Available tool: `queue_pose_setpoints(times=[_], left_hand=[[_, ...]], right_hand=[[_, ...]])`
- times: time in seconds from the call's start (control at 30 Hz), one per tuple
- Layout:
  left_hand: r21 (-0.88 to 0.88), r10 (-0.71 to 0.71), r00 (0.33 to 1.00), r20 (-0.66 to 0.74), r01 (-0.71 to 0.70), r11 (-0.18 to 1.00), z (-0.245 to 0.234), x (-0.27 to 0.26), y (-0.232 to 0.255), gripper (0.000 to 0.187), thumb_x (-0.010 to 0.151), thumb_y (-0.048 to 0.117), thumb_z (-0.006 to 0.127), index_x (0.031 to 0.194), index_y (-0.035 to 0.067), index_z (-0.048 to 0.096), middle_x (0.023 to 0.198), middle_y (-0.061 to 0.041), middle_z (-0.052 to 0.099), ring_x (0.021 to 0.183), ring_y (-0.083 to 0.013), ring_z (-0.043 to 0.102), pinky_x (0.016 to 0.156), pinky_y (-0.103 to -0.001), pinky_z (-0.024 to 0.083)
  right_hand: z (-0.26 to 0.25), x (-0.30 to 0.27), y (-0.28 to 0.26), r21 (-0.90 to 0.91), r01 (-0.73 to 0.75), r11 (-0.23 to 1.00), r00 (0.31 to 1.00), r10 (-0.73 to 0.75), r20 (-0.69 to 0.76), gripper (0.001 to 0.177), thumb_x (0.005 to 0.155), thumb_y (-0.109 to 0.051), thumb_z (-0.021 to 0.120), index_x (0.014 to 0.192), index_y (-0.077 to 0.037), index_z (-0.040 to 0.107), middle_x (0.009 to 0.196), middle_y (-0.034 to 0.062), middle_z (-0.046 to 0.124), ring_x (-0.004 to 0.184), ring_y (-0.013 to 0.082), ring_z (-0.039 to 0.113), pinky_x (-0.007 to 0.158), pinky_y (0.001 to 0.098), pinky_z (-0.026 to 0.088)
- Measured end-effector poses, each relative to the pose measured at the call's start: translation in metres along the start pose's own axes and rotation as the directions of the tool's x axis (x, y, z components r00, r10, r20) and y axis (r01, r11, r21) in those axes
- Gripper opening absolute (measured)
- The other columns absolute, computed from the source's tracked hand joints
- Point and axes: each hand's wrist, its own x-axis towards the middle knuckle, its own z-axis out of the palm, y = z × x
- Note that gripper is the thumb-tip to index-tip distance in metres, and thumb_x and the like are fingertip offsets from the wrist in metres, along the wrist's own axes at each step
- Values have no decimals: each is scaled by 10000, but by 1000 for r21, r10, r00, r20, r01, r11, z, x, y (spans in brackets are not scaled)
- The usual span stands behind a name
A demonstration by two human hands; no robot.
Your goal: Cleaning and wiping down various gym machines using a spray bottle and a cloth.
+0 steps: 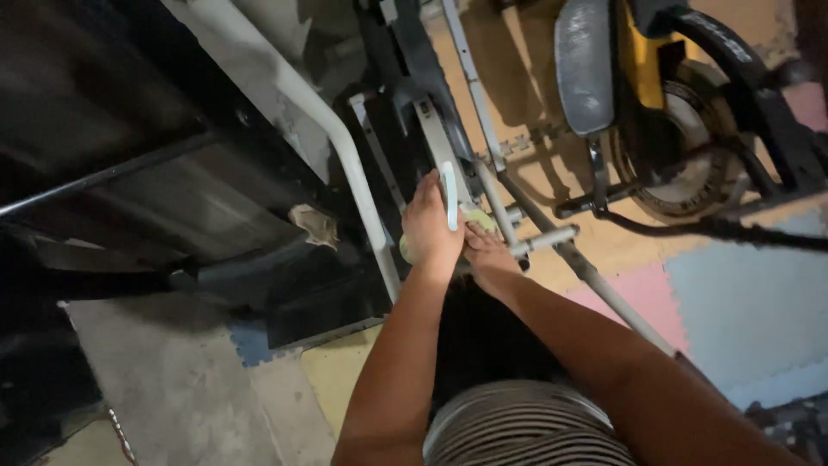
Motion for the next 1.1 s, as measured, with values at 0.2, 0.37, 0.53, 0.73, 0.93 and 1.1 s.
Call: queue_pose_setpoints(times=[0.2,0.37,0.53,0.73,0.93,1.1], left_hand=[[-47,58,993,102,-54,997,-21,-25,20,721,759,194,770,1415,20,528,1304,-197,642,1108,-405,640,930,-500,509],[-64,246,968,43,-243,968,3,-35,9,661,711,215,766,1307,13,563,1305,-209,648,1131,-396,649,940,-478,516],[-118,277,950,140,-262,958,-2,-35,41,500,864,185,664,1333,36,578,1315,-211,657,1182,-409,624,1001,-484,503],[-189,335,905,261,-292,938,-35,-11,104,579,801,190,670,1354,49,569,1216,-221,668,1157,-425,604,985,-500,488],[-331,523,852,21,-487,808,-61,14,191,581,778,178,716,1317,7,587,1213,-255,657,1138,-443,607,969,-496,490],[-443,454,890,38,-392,807,-87,3,277,483,813,159,656,1282,46,651,1214,-212,698,1150,-407,651,960,-459,532]], right_hand=[[-8,-31,34,-356,402,844,879,-464,-108,604,882,-85,536,1486,-78,536,1607,176,428,1497,371,371,1225,446,316],[22,-42,73,-310,131,942,919,-233,-317,472,876,-98,602,1328,-216,669,1469,121,569,1362,371,507,1129,440,425],[-25,-74,3,-202,-166,965,973,194,124,482,893,-176,604,1374,-146,617,1396,155,625,1270,351,608,1046,404,503],[-115,-121,-15,52,-75,996,993,79,-90,529,764,-61,630,1287,-135,654,1319,120,642,1169,314,633,957,379,510],[-264,-219,-20,-3,382,924,532,-222,-817,578,861,54,455,1397,-69,628,1425,169,644,1352,298,596,1136,374,465],[-367,-300,-74,-366,282,887,-79,-358,-930,570,1064,89,490,1605,-36,365,1604,190,477,1500,300,477,1273,350,369]])
